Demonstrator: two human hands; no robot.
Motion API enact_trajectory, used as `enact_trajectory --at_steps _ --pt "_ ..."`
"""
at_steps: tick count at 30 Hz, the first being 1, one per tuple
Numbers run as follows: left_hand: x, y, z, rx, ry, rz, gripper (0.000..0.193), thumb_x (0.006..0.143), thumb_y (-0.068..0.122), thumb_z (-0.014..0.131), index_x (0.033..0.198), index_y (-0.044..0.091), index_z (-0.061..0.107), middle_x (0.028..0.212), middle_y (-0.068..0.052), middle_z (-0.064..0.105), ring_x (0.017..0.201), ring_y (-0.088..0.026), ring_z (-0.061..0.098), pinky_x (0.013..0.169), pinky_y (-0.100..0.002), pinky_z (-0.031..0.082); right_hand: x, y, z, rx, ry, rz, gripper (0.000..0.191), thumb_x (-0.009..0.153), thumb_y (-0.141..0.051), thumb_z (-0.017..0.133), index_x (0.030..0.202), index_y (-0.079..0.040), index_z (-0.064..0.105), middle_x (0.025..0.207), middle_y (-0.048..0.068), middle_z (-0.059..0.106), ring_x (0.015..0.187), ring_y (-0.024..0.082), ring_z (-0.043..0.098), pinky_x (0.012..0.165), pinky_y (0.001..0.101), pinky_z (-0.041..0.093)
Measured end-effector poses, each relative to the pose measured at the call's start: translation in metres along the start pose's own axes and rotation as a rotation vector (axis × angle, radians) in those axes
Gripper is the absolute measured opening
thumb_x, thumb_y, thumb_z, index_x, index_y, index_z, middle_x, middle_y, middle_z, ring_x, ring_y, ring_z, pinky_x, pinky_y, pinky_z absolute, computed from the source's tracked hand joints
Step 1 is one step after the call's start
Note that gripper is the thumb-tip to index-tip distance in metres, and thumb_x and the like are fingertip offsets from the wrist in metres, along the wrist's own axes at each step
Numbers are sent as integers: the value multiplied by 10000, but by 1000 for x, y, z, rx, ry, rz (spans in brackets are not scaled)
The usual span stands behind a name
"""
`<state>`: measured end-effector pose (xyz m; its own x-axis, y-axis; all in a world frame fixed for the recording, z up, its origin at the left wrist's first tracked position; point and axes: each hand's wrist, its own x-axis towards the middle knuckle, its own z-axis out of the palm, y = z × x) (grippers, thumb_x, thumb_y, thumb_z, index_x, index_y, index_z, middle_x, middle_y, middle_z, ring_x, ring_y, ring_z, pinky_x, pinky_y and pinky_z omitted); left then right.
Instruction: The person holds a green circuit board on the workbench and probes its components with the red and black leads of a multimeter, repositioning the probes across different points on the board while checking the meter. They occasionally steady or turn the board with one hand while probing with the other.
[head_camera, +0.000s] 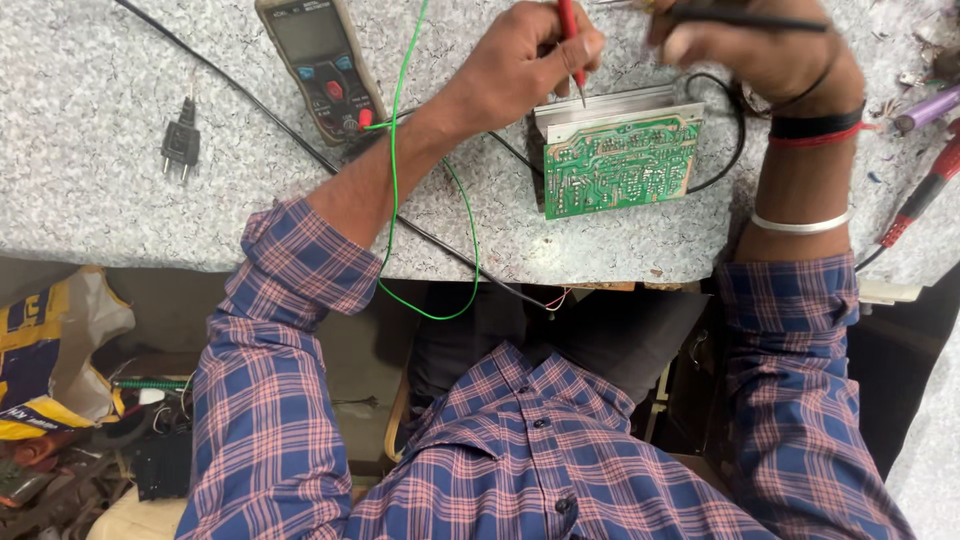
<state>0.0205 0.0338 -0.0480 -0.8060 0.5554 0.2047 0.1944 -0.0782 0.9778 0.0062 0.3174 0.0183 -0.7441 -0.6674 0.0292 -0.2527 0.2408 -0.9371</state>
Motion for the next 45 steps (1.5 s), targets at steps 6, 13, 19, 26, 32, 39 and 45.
enact_trajectory --at_steps 6,13,19,26,32,39,45 --pt "-5 3 -3 34 116 -173 292 1082 318 620 974 53 677 823 -4 699 659 -51 680 576 -224 565 11 -16 8 58 -314 -17 377 861 -125 793 1185 -35 623 1055 46 730 956 146 718 842 284 593" --pt "-1 1 -6 0 145 -100 314 1109 339 589 1021 58 696 882 2 712 755 -59 703 613 -228 567 5 -17 9 -135 -394 -39 313 828 -117 806 1090 -29 660 976 50 713 888 135 686 776 279 576" --pt "-5 11 -2 -33 144 116 295 1137 332 618 1093 51 697 991 -18 735 898 -106 729 781 -281 579 5 -21 7 -32 -245 -120 259 868 -99 805 1068 -58 646 1024 28 700 975 137 698 896 296 593" --pt "-4 25 -6 170 144 288 256 1138 272 683 1035 40 653 1025 -37 735 923 -129 718 835 -287 593 8 -24 10 -58 -59 -339 256 821 -99 842 989 -78 650 1150 69 620 1242 200 567 1075 351 501" --pt "-2 31 -12 198 132 302 219 1138 226 672 1030 37 649 1007 -34 731 884 -118 707 794 -281 598 9 -18 10 66 -61 -276 245 835 -106 855 992 -98 667 1124 1 668 1219 152 597 1052 330 533" --pt "-2 30 -16 285 201 275 245 1139 220 660 982 35 632 927 -27 719 816 -111 684 733 -290 567 9 -21 7 82 -28 -335 250 851 -93 838 1014 -98 648 1147 22 644 1240 157 591 1082 341 517" --pt "0 19 -15 284 205 107 195 1092 212 673 1009 36 674 907 -18 737 811 -104 732 702 -284 579 4 -17 6 -40 -8 -225 203 973 -56 819 1071 -37 643 1140 53 670 1167 141 646 1061 294 538"
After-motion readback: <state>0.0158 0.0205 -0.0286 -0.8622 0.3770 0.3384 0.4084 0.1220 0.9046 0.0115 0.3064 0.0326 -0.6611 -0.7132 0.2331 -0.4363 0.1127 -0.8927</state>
